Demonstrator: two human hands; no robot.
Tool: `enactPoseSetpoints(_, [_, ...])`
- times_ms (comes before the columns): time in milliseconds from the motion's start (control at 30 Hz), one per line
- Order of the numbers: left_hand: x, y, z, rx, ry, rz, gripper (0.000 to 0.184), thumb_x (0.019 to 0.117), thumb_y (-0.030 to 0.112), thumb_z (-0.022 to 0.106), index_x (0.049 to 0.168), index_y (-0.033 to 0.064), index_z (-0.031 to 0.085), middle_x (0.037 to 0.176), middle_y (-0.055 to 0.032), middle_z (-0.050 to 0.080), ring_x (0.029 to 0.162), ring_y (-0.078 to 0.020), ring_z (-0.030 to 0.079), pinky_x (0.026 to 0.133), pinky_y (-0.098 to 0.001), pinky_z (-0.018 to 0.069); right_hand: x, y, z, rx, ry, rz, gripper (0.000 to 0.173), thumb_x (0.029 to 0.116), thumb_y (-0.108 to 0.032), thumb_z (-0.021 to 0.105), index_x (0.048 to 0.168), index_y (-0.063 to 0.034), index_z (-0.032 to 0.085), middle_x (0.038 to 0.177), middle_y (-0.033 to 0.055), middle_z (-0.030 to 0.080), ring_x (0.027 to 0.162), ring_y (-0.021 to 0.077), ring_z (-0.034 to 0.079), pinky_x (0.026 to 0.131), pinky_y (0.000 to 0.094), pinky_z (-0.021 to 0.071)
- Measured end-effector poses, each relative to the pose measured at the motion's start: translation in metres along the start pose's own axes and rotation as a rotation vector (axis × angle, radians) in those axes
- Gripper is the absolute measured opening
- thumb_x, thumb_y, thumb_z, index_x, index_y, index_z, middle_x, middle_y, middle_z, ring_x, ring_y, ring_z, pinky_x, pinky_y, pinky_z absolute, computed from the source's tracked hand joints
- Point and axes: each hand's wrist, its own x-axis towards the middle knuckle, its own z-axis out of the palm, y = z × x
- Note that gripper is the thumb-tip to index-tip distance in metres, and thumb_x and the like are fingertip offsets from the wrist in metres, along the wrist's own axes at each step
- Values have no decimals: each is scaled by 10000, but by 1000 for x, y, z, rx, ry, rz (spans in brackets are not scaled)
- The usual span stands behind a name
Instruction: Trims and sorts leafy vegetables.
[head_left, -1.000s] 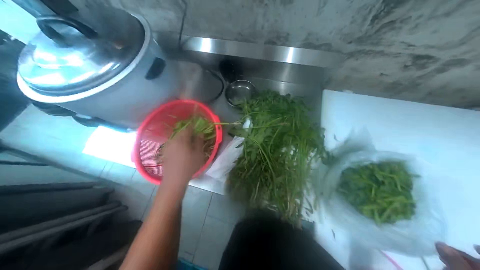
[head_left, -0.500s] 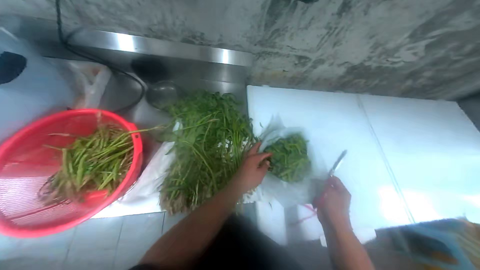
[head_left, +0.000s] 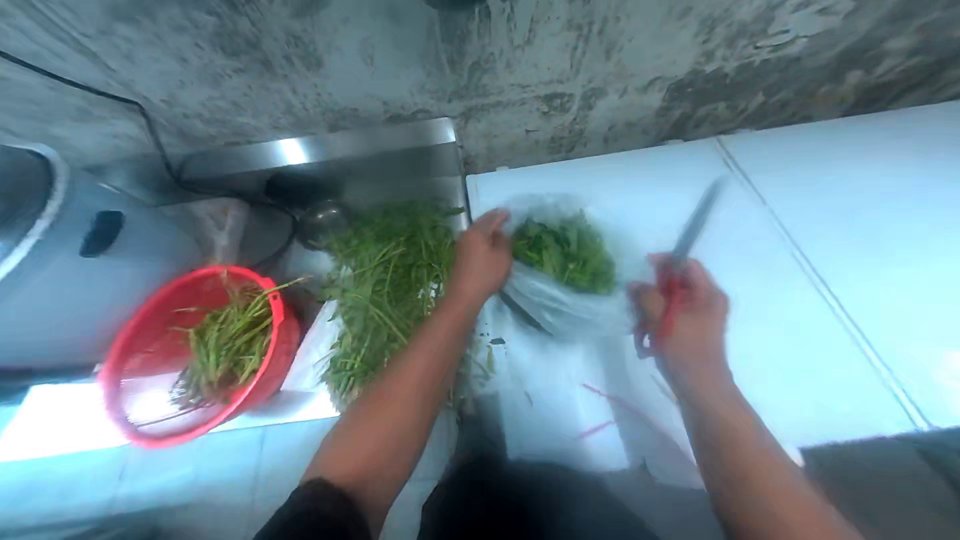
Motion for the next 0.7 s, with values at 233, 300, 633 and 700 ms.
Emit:
enactPoseSetpoints(233, [-61,-29,9,-84,13,-138,404,1067,119,496,1466,101,551,1465,-107,567,1254,-211,611,1056,-416,516,-23,60,8,-58,-153,74,367,854,-68,690,1218,-59,646,691,48,610,494,151,556,426,347,487])
enactPoseSetpoints(300, [-80,-29,-4,-147,90,-130,411,1088,183,469,1491,126,529,1403,-106,604,1202,-201,628,1019,-417,529,-24,60,8,-47,-157,67,371,852,-59,687,1220,-53,640,700,38,632,503,140,568,434,338,491])
enactPoseSetpoints(633, [-111,-134,-32,355,-21,-586,382,1033,375,573,1181,51,710,1094,-159,726,1032,-311,707,954,-547,551,-72,68,12,-10,-80,59,411,881,-269,694,1226,-55,629,714,-31,627,507,65,571,435,245,500])
enactPoseSetpoints(700, [-101,-137,-20,409,-142,-569,528,1001,504,588,1286,69,677,1219,-170,693,1118,-347,681,979,-584,533,-87,66,25,38,-27,110,417,880,-239,694,1232,-33,610,729,-27,637,527,75,592,446,245,515])
